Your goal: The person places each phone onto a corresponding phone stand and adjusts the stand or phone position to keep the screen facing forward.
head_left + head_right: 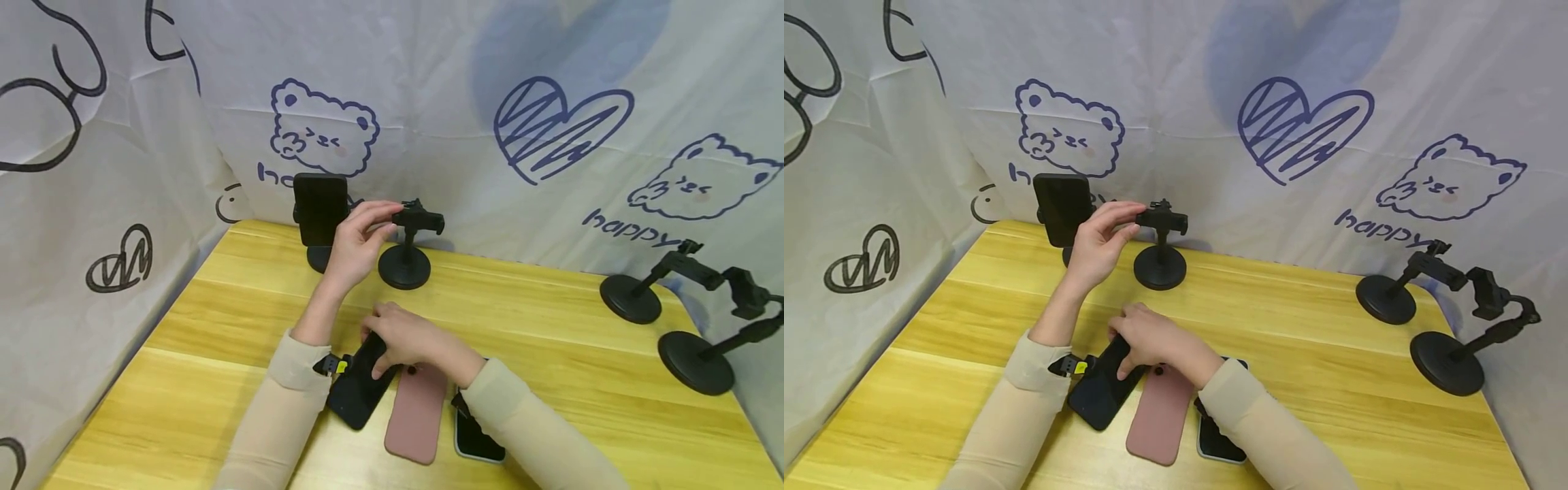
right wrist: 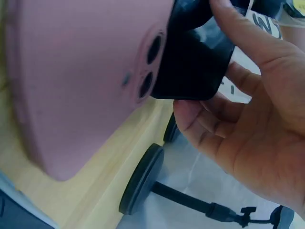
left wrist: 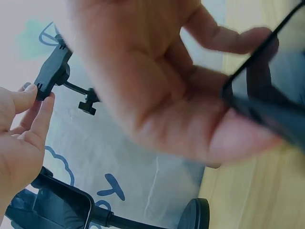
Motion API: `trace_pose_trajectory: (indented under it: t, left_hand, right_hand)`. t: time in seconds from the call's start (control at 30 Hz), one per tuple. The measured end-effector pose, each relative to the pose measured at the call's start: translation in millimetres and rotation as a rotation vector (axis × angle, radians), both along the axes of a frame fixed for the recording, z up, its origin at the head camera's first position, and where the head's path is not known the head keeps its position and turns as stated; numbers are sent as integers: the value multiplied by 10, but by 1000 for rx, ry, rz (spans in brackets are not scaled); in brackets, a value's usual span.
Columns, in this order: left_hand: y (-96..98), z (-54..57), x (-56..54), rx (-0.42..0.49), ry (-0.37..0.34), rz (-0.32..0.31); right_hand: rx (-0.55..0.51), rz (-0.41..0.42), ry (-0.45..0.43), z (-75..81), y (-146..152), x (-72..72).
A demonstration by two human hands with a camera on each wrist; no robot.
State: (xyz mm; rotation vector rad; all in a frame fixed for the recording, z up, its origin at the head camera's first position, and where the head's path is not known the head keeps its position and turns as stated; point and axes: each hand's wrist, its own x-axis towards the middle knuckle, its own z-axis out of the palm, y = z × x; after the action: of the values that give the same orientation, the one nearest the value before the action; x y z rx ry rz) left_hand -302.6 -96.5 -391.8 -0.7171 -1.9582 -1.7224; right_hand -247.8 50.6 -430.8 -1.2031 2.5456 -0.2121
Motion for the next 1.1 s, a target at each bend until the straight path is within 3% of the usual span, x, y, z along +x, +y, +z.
trace_pose_trajectory:
  t: [0.2, 0.37, 0.63, 0.93, 1.1]
  left_hand:
    - [15, 28, 13, -20, -48, 22]
    - [16, 21, 8, -18, -45, 17]
    - [-4, -6, 4, -15, -37, 14]
    - [-2, -17, 4, -16, -25, 4]
    - [-4, -4, 1, -24, -3, 15]
  right_hand:
    - [-70, -52, -111, 39, 98, -69]
    - [-186, -132, -187, 67, 223, -128]
    - [-363, -117, -140, 120, 448, -157]
    - [-520, -338, -57, 260, 707, 21]
    - [-545, -408, 29, 403, 853, 65]
